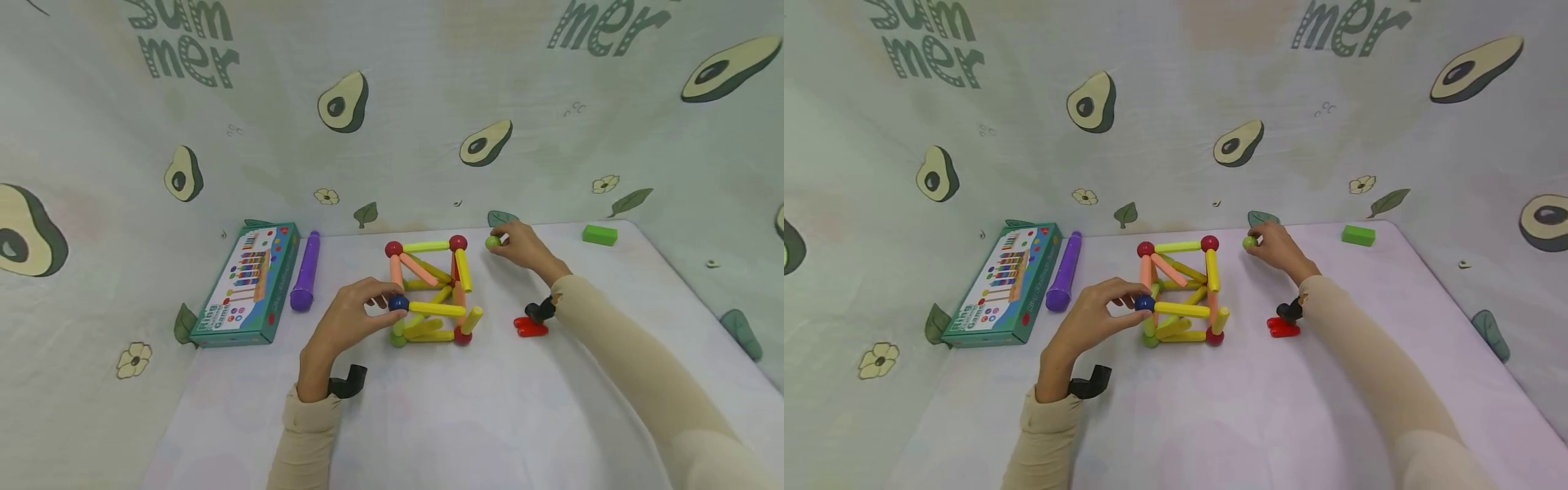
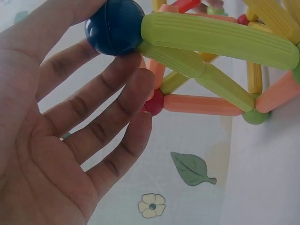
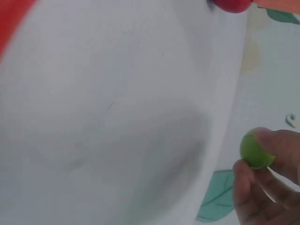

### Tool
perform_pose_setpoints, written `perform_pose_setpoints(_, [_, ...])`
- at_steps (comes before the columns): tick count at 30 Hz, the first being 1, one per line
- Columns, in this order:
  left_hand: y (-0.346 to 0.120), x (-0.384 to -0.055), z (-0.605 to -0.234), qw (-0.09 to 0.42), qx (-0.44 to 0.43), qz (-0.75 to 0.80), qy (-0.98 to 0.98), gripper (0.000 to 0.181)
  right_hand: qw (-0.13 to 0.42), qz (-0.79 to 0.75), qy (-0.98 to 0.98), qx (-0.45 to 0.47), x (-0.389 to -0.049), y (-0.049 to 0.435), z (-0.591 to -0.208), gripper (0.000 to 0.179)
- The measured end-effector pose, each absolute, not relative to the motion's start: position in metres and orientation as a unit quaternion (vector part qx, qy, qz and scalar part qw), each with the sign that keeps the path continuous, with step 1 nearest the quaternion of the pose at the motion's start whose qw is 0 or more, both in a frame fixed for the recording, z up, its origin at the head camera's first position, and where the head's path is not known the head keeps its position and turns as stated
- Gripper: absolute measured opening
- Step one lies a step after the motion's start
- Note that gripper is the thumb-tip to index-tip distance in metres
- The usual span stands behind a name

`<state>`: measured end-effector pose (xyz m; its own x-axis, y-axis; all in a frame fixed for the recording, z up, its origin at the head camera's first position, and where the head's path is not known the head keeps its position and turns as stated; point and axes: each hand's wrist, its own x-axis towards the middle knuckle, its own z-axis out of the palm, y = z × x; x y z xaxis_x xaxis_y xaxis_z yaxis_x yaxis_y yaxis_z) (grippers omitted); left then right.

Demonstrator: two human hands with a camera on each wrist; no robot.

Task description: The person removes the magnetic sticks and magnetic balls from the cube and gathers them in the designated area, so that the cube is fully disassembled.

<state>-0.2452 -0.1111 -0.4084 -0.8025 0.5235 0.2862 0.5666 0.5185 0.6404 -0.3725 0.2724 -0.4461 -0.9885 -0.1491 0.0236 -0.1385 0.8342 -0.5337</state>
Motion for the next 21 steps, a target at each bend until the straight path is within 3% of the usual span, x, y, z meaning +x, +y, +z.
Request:
perform_pose_setpoints(16, [-0.110,-0.245,-0.411,0.034,-0.320,-0.379,-0.868,0.034,0.036,-0.255,0.964,-0.068,-0.406,0.253,-0.467,0.036])
perform_pose_setpoints(21, [-0.111,-0.246,-0.411,0.037,-0.315,-0.377,-0.870,0.034,0.051,-0.237,0.967,-0.083,-0.409,0.254,-0.461,0.044])
